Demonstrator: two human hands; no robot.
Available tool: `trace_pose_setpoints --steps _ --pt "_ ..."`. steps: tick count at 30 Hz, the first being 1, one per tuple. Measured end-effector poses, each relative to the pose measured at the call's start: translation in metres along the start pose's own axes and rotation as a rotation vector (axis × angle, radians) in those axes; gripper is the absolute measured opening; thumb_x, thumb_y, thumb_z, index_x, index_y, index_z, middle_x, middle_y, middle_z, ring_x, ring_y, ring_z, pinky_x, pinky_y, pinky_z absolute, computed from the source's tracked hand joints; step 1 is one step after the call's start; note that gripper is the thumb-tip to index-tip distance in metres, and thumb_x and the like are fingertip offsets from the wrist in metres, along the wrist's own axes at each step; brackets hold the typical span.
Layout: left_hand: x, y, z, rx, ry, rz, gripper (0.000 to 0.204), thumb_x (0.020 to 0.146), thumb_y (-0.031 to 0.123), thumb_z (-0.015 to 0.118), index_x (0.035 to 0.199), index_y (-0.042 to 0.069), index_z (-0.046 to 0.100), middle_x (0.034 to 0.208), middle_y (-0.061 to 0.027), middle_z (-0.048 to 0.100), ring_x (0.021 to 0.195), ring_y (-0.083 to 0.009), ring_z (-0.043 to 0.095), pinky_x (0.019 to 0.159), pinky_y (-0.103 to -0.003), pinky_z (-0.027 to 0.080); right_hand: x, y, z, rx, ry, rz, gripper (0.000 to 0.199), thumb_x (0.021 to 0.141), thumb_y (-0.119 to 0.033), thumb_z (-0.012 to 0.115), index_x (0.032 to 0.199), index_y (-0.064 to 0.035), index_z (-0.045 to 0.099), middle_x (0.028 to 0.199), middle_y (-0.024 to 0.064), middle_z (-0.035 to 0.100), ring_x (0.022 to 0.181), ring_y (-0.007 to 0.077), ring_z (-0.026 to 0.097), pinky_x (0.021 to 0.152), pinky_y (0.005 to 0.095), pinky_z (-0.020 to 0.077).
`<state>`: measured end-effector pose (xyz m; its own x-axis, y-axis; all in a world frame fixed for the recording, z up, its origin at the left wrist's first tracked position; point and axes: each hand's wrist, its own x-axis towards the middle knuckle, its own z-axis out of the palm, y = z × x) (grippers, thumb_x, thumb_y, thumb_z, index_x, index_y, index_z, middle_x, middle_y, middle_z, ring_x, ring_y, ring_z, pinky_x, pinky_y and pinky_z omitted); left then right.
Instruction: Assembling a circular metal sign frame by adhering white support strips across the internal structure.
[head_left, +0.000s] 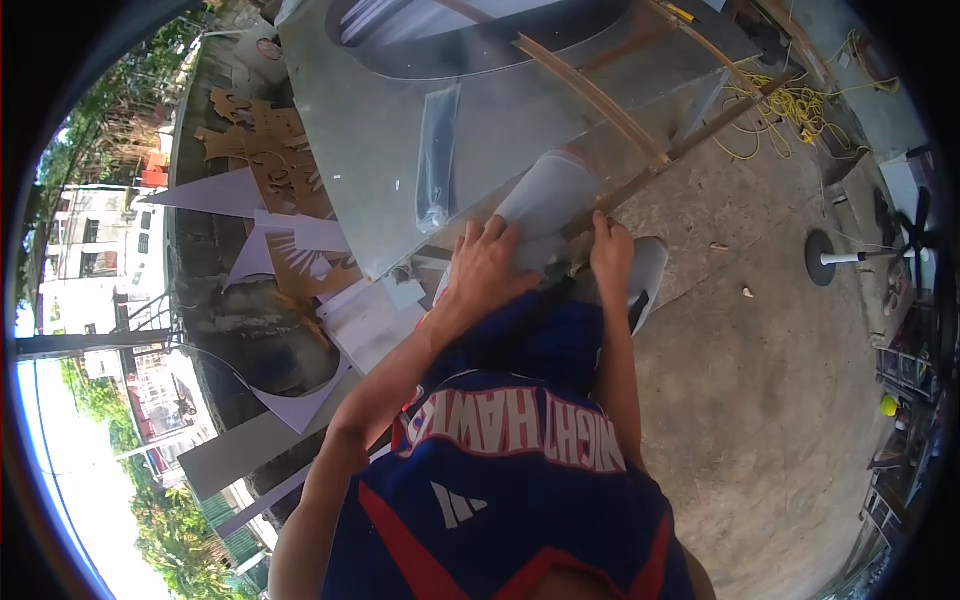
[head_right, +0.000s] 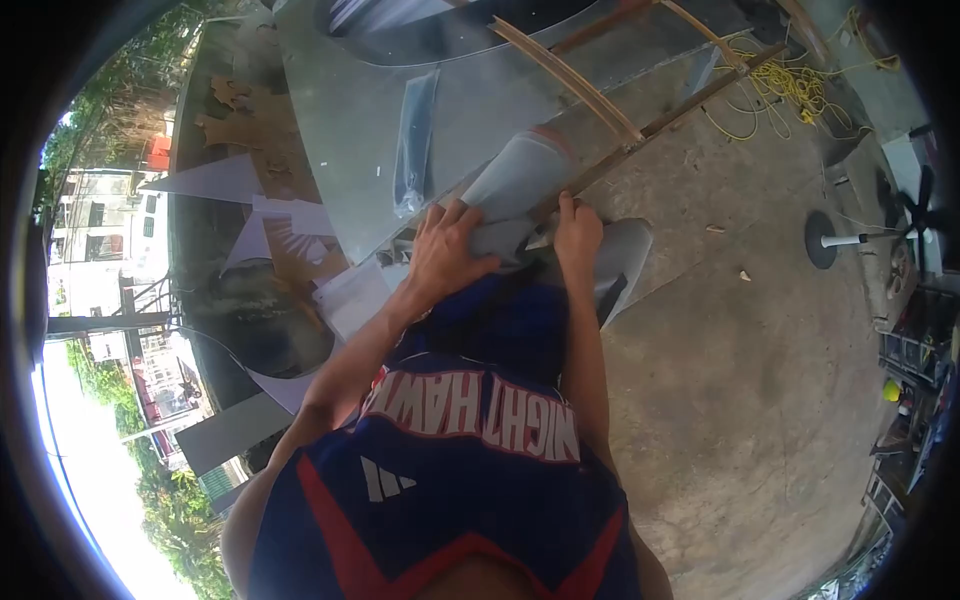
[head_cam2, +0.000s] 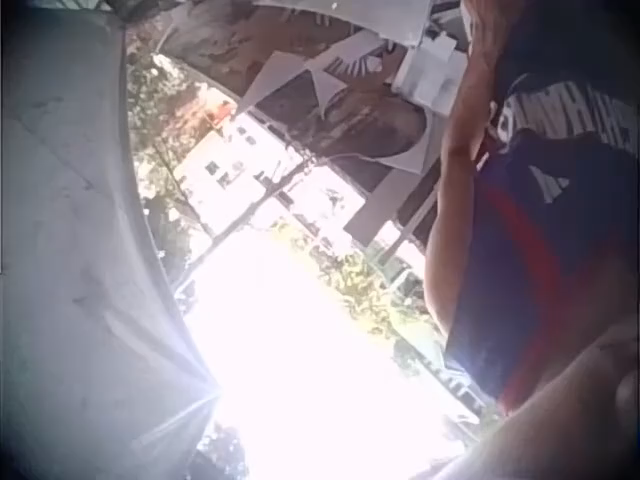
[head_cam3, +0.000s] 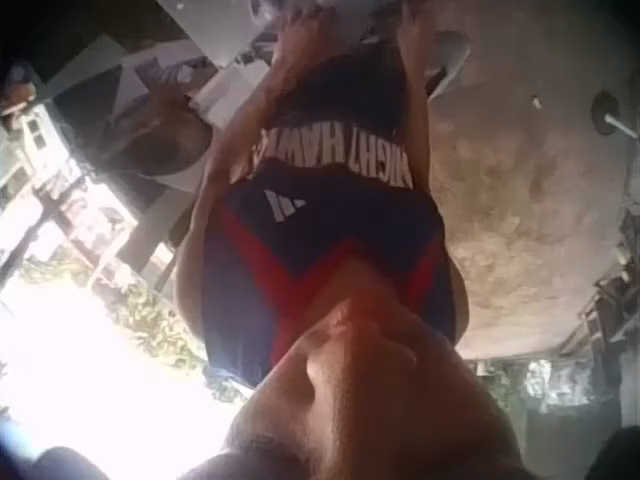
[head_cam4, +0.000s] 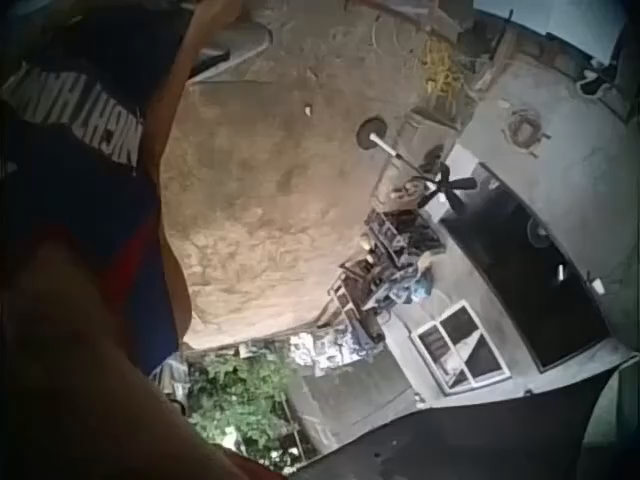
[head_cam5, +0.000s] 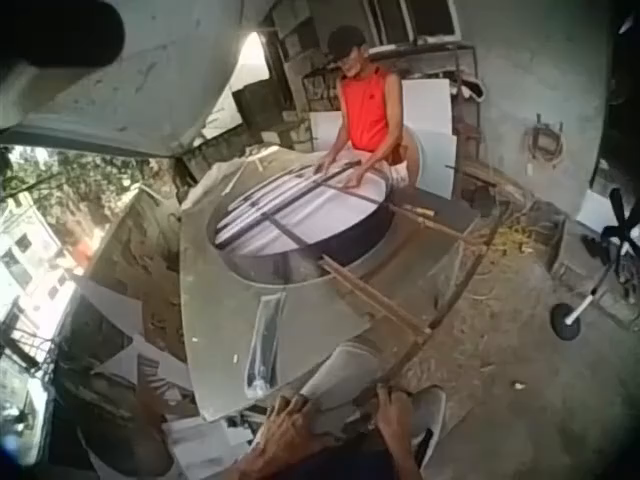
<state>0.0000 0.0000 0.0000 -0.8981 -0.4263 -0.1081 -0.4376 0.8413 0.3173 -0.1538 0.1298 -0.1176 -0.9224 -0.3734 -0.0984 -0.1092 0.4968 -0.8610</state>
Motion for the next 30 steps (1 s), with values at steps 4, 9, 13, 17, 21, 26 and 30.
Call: trace_pose_setpoints --steps 4,9,13,17,21,26,30 --pt "-0.008 -0.007 -0.014 -0.045 0.09 -0.056 0.055 0.067 0.032 0.085 0.112 0.007 0.067 0.106 -0.0158 0.065 0.108 -0.0382 0.061 0.091 -0.049 0.052 0.004 0.001 0.007 -0.005 0.015 -0.057 0.051 0.105 -0.036 0.048 0.09 0.0065 0.071 0.088 0.0312 0.068 0.088 0.0512 0.064 0.078 0.054 0.0481" --pt "-0.028 -0.002 -0.024 -0.079 0.125 -0.115 0.046 0.069 0.029 0.082 0.105 0.006 0.065 0.095 -0.0189 0.072 0.103 -0.0397 0.064 0.086 -0.053 0.054 0.0 0.006 0.006 0.018 0.03 -0.061 0.05 0.105 -0.036 0.049 0.09 0.0073 0.071 0.088 0.0319 0.067 0.088 0.052 0.063 0.078 0.0543 0.0473" --pt "-0.027 -0.009 -0.027 -0.076 0.138 -0.092 0.044 0.071 0.031 0.082 0.104 0.005 0.066 0.096 -0.019 0.072 0.101 -0.0395 0.066 0.087 -0.053 0.054 0.003 0.009 0.006 -0.003 0.02 -0.047 0.052 0.104 -0.038 0.048 0.092 0.0073 0.071 0.089 0.0318 0.067 0.089 0.0519 0.064 0.079 0.0548 0.0471" --pt "-0.022 -0.026 -0.033 -0.08 0.219 0.084 0.038 0.078 0.033 0.083 0.098 0.004 0.068 0.095 -0.0168 0.072 0.096 -0.0388 0.067 0.085 -0.05 0.054 0.002 0.012 0.008 0.004 0.009 0.001 0.056 0.104 -0.042 0.046 0.092 0.0069 0.071 0.088 0.0317 0.067 0.089 0.0513 0.065 0.08 0.0553 0.0473" --pt "0.002 -0.063 -0.076 -0.263 0.361 0.116 0.029 0.086 0.027 0.08 0.093 0.002 0.07 0.091 -0.0152 0.072 0.091 -0.0354 0.068 0.082 -0.043 0.053 0.005 0.013 0.009 0.012 0.041 -0.023 0.05 0.102 -0.037 0.053 0.094 0.0091 0.07 0.085 0.0334 0.065 0.087 0.0486 0.066 0.076 0.0504 0.0479" --pt "0.05 -0.126 -0.152 -0.316 0.506 0.017 0.03 0.092 0.026 0.075 0.098 -0.003 0.069 0.09 -0.015 0.073 0.088 -0.0281 0.07 0.083 -0.037 0.052 0.005 0.019 0.012 -0.037 0.051 -0.032 0.051 0.101 -0.039 0.054 0.097 0.0091 0.071 0.085 0.0322 0.067 0.088 0.0481 0.068 0.077 0.0514 0.0488" --pt "0.109 -0.179 -0.184 -0.334 0.437 -0.015 0.036 0.09 0.032 0.075 0.102 -0.002 0.071 0.095 -0.0143 0.075 0.09 -0.0214 0.07 0.085 -0.035 0.052 0.007 0.02 0.007 -0.055 0.02 -0.041 0.053 0.099 -0.041 0.054 0.097 0.0089 0.072 0.088 0.0318 0.068 0.09 0.0485 0.068 0.081 0.0516 0.0495"
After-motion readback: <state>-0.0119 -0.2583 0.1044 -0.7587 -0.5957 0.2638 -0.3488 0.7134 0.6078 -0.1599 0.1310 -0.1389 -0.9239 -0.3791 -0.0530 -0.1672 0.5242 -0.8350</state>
